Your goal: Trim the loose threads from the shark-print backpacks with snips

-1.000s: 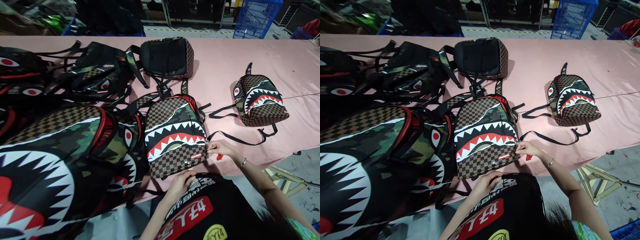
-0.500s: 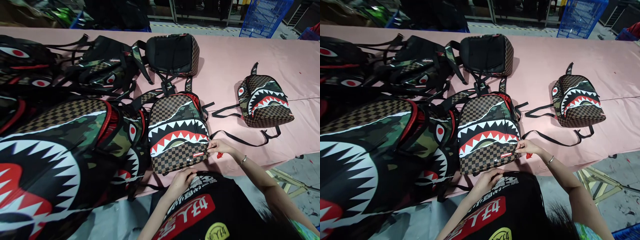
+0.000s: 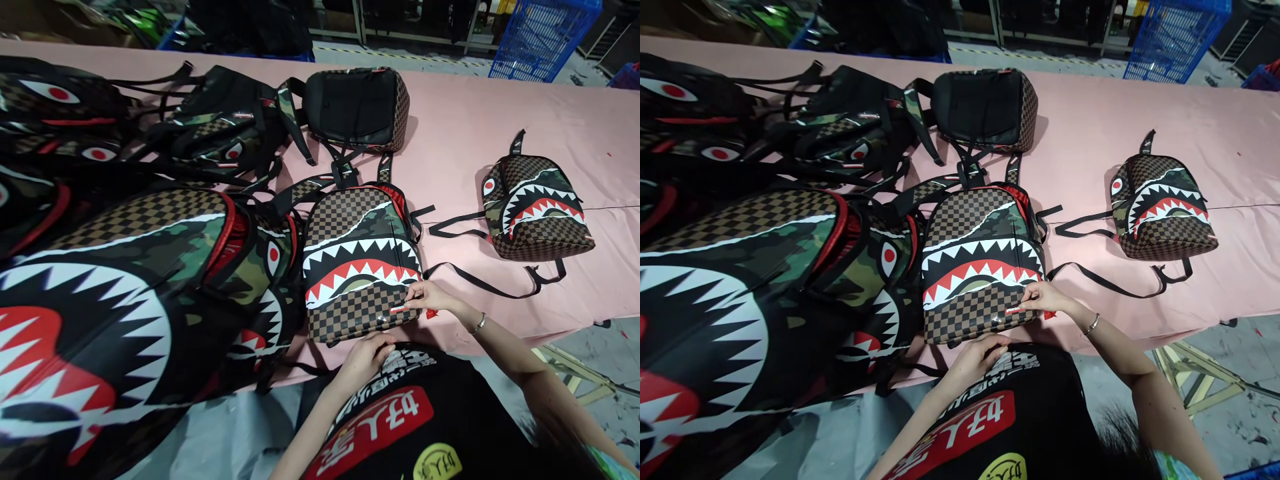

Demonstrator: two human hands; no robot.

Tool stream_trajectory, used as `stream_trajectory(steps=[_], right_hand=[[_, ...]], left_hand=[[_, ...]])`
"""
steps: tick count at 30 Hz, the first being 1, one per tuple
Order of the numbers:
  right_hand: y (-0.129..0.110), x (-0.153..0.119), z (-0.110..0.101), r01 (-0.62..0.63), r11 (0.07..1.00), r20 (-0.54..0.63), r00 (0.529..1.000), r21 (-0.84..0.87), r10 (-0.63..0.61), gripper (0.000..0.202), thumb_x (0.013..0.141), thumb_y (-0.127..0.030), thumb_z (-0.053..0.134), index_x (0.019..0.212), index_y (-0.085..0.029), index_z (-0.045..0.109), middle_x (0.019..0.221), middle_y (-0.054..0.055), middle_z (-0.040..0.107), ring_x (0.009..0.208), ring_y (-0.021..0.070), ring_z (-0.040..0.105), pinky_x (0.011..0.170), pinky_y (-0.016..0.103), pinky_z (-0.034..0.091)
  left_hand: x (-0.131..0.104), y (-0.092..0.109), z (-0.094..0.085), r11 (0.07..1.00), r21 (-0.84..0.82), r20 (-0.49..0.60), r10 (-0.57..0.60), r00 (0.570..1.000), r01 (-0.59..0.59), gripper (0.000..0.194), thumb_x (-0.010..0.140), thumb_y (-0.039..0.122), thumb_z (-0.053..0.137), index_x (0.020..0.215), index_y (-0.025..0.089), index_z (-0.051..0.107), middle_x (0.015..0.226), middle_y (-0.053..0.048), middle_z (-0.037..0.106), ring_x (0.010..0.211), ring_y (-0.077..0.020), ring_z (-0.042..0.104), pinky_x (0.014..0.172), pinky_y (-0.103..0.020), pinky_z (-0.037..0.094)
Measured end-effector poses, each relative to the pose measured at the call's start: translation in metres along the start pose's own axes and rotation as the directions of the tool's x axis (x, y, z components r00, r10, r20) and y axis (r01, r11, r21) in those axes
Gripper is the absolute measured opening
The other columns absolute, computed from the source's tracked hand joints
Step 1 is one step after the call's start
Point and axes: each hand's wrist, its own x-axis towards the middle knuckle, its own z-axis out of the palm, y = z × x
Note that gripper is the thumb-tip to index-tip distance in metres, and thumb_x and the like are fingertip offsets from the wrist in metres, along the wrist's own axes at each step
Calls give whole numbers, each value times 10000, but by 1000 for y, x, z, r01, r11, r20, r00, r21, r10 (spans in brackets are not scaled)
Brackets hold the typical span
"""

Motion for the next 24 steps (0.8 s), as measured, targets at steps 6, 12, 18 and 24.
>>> stream_trajectory(steps=[6,12,18,24], right_hand=[[-1,1,7,2,1000,-41,999,-2,-2,277,681,-403,670,668,-149,562,678,2,568,634,108,542,597,223,442],[-8,-7,11,-86,996,-108,990,29,88,271,672,-391,668,696,-154,539,673,2,571,599,110,529,527,210,412],[-9,-10,15,-30,992,-152,988,-120,12,258,693,-382,658,650,-159,536,654,-7,547,604,104,495,536,208,387],[-2,-9,22,-13,995,-174,984,99,30,297,693,-432,650,714,-157,539,641,-16,534,542,92,492,500,213,396]], left_hand=[[0,1,-2,1000,-20,1,11,1000,-11,248,870,294,399,962,224,618,938,-31,641,875,-165,570,791,-267,434],[1,6,-5,999,-32,-18,12,1000,-12,232,867,282,409,951,235,619,950,-18,646,891,-155,573,803,-254,430],[3,7,-7,1000,-28,-52,-12,999,11,248,863,305,415,930,218,637,947,-31,657,895,-164,585,809,-264,440],[3,4,-10,1000,-21,-139,-15,990,12,249,855,296,410,907,214,640,938,-28,672,886,-169,598,804,-276,449]])
